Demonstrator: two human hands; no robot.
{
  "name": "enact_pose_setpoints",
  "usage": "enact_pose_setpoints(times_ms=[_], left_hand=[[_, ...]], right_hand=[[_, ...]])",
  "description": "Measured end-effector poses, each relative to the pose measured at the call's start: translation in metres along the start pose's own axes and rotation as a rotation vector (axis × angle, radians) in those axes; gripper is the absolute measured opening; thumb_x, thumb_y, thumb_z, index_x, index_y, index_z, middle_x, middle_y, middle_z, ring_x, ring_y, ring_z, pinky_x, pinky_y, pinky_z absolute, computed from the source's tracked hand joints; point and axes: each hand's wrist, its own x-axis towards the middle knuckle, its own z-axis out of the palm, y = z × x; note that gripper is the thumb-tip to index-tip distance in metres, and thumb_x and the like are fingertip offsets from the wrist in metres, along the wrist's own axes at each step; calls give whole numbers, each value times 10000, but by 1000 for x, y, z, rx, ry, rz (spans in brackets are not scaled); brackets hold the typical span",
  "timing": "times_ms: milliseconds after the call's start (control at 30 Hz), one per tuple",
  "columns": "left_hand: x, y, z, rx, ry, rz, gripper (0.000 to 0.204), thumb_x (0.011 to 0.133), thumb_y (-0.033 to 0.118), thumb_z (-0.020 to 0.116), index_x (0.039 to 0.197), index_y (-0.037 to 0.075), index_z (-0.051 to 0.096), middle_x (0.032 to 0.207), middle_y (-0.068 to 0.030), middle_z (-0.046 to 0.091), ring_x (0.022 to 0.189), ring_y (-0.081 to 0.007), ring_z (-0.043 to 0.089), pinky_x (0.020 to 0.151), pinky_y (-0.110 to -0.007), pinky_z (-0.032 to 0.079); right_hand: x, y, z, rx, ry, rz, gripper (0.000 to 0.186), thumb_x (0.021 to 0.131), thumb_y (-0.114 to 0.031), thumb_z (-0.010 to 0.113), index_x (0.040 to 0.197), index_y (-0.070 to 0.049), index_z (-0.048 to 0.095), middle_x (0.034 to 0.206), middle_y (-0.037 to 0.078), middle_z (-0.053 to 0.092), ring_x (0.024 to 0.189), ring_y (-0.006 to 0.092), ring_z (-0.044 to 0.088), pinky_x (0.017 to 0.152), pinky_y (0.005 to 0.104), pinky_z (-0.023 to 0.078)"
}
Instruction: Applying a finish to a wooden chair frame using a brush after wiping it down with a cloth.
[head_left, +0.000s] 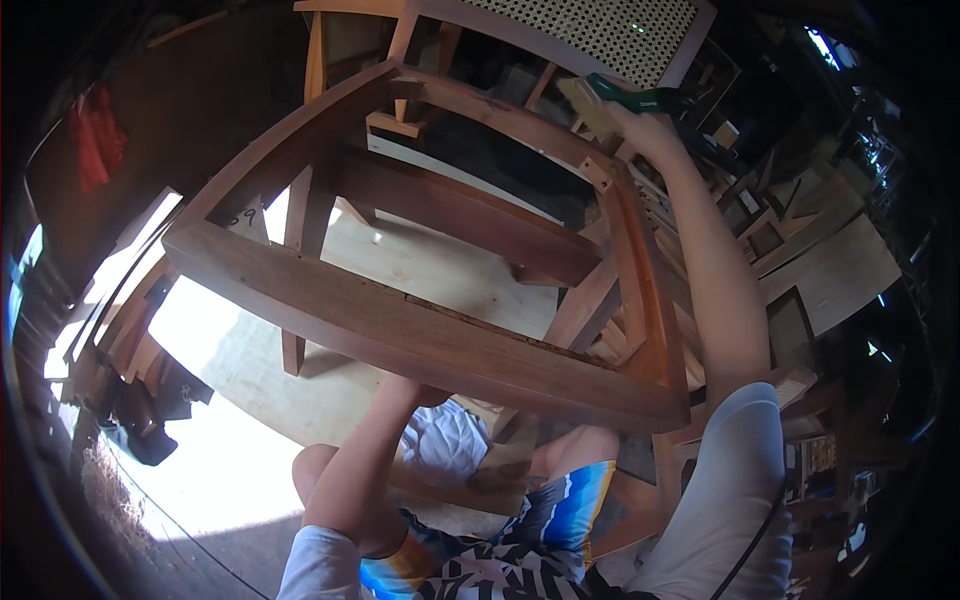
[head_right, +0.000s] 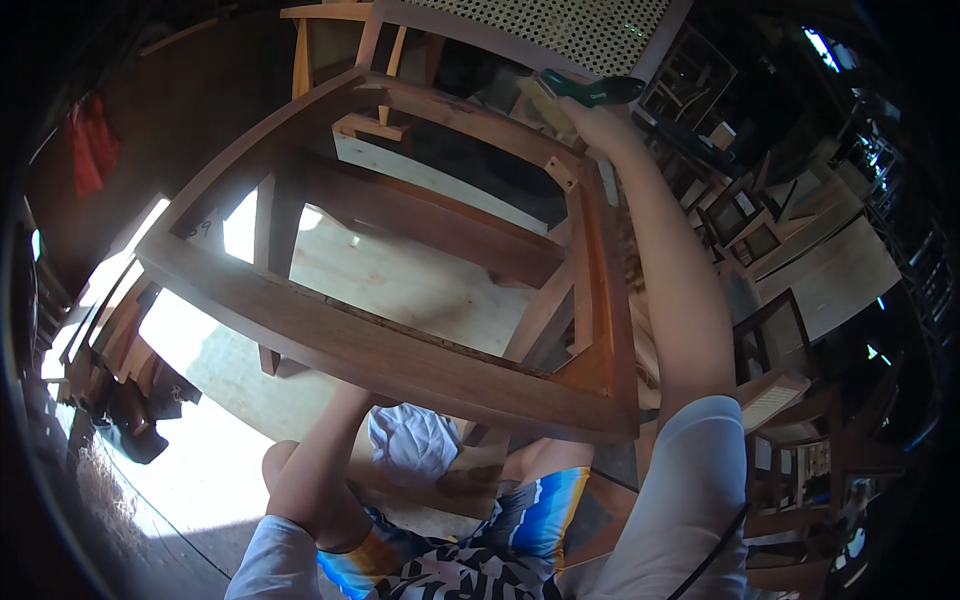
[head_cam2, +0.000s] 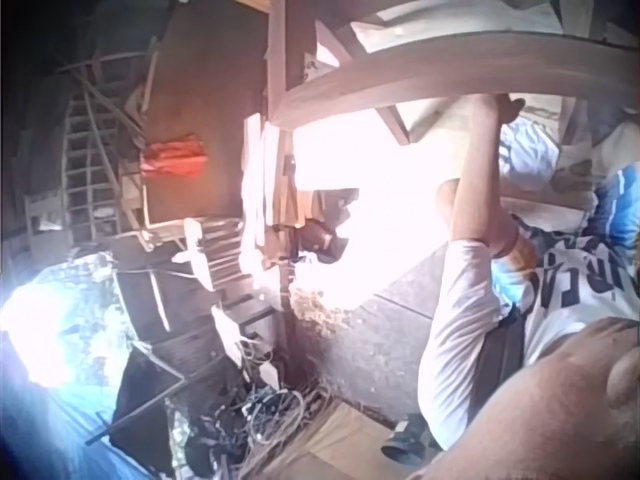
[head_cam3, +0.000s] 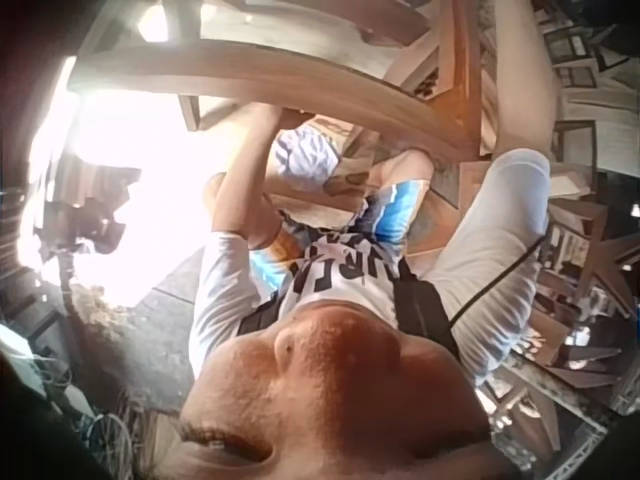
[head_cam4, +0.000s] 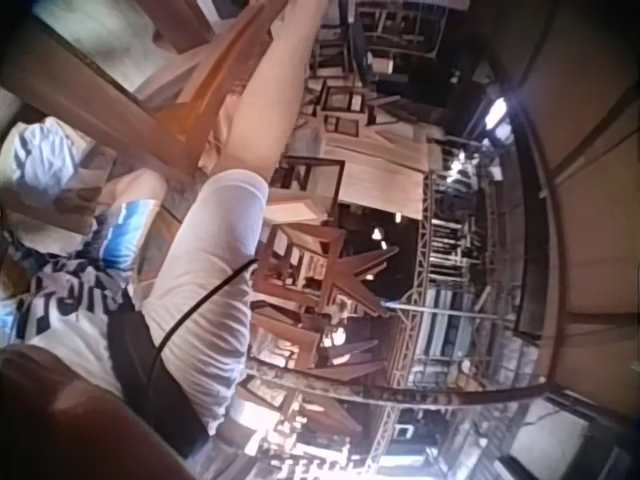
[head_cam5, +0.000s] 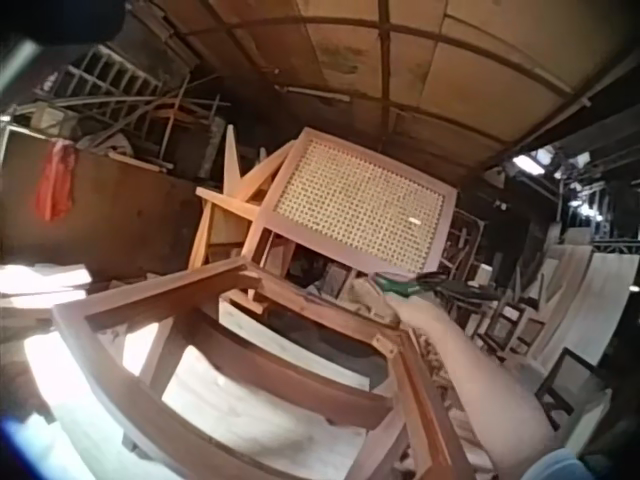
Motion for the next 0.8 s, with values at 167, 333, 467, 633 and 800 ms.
enact_pose_setpoints(times_ms=[167, 333, 467, 633, 800], left_hand=[[-35, 49, -32, 612, 17, -63, 549, 958, 481, 518, 1440, 220, 500, 1497, -120, 497, 1398, -324, 396, 1192, -450, 285], [-33, 50, -36, 350, -31, -31, 662, 941, 534, 533, 1512, 217, 429, 1601, -120, 357, 1488, -344, 262, 1250, -470, 170], [-26, 32, -14, -135, 225, 273, 660, 942, 538, 534, 1505, 206, 439, 1605, -120, 350, 1488, -340, 264, 1246, -469, 181], [-26, 5, 3, -289, 371, 376, 643, 943, 521, 542, 1495, 204, 452, 1596, -116, 360, 1477, -335, 282, 1236, -465, 200], [-34, 6, -1, -84, 372, 301, 604, 945, 476, 560, 1480, 211, 472, 1569, -106, 396, 1450, -328, 325, 1215, -458, 234]], right_hand=[[-6, -3, 17, -1117, -211, -94, 381, 855, -256, 680, 1210, -120, 681, 1159, 178, 704, 1130, 354, 647, 927, 458, 540], [-5, 2, 25, 422, 52, 281, 414, 896, -230, 699, 1290, -111, 654, 1176, 75, 680, 1092, 214, 645, 914, 383, 541], [13, 27, 25, -997, -85, -109, 438, 858, -193, 681, 1287, -112, 652, 1209, 138, 691, 1061, 308, 670, 905, 393, 542], [10, 19, 33, 411, 50, 198, 424, 866, -317, 719, 1225, -95, 677, 1180, 121, 678, 1136, 175, 643, 910, 332, 555], [-2, 6, 53, -197, 24, 65, 485, 839, -354, 734, 1114, 41, 674, 1058, 174, 706, 1057, 198, 678, 865, 337, 573]])
